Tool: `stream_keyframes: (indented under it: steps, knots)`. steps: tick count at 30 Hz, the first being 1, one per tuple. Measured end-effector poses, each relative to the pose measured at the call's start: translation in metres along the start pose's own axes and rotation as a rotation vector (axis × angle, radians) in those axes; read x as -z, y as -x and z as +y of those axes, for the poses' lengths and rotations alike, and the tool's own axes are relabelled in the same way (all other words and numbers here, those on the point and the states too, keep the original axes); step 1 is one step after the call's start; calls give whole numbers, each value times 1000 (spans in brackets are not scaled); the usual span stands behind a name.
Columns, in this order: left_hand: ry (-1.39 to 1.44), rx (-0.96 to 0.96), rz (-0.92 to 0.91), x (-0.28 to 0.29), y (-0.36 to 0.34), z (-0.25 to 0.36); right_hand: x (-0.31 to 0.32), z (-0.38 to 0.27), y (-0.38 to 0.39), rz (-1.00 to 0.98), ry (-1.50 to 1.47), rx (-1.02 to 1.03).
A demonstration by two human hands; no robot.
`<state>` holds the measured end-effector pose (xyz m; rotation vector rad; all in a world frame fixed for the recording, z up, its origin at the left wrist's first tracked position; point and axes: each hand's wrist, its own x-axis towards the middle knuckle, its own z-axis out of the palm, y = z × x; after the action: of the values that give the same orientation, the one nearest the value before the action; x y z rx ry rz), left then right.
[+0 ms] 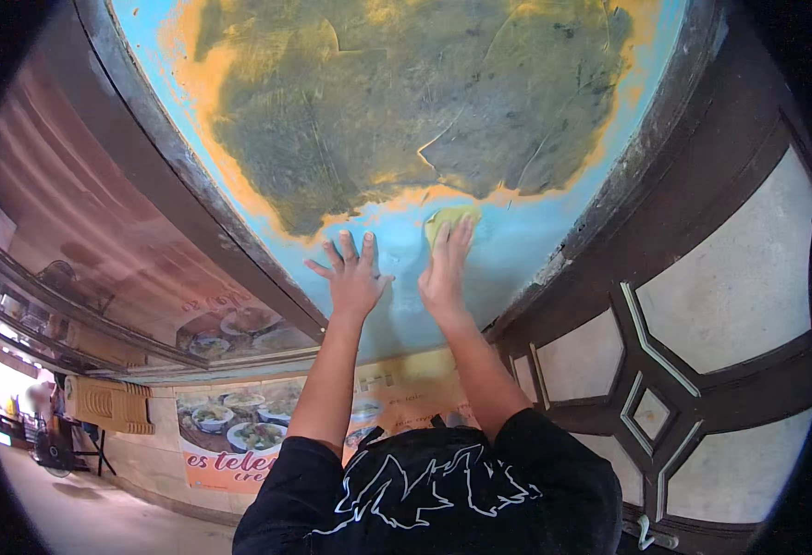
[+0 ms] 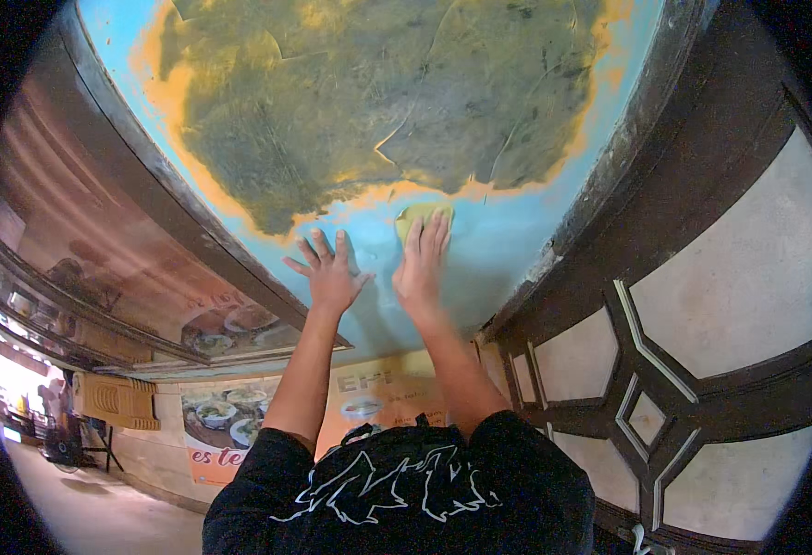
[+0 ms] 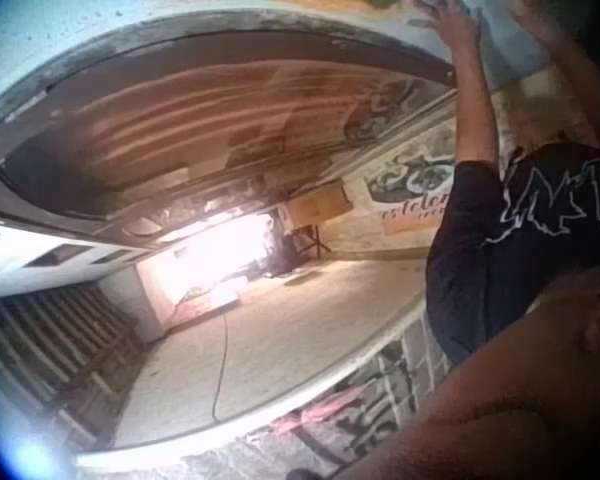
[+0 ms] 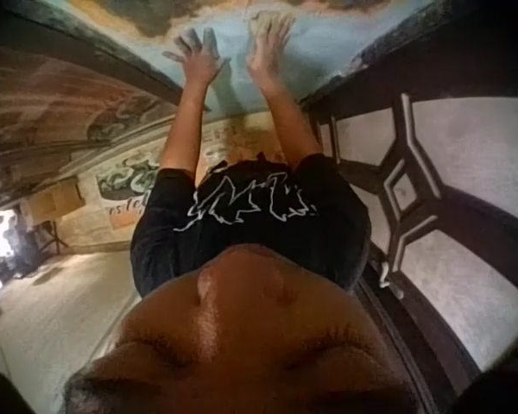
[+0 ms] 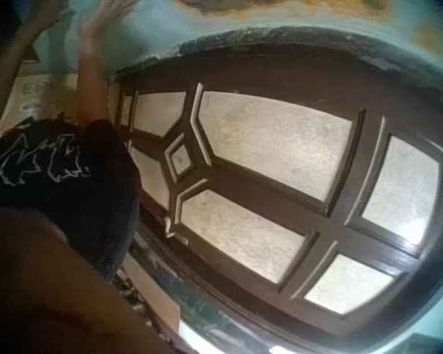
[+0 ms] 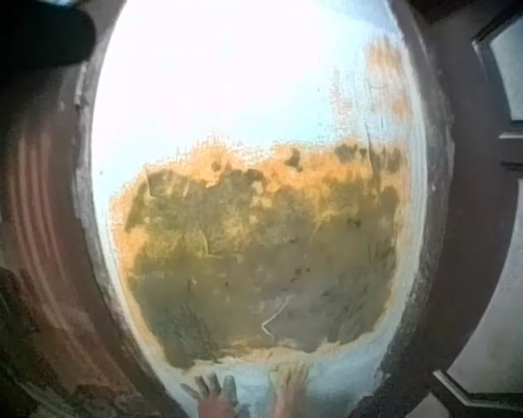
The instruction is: The recorder is sanding a blue-painted surface with a yellow piece of sandpaper.
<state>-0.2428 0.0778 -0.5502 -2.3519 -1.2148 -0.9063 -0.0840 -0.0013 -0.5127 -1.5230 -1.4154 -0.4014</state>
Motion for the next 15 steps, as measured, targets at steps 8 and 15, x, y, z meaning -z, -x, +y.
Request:
stream_keyframes:
  steps: [8,15]
  knots:
    - [74,56,-36,-2,3,-4,-4,-35,-9,-190,54,63]
    - [110,35,-22,4,3,-11,-18,-17,25,-191,61,4]
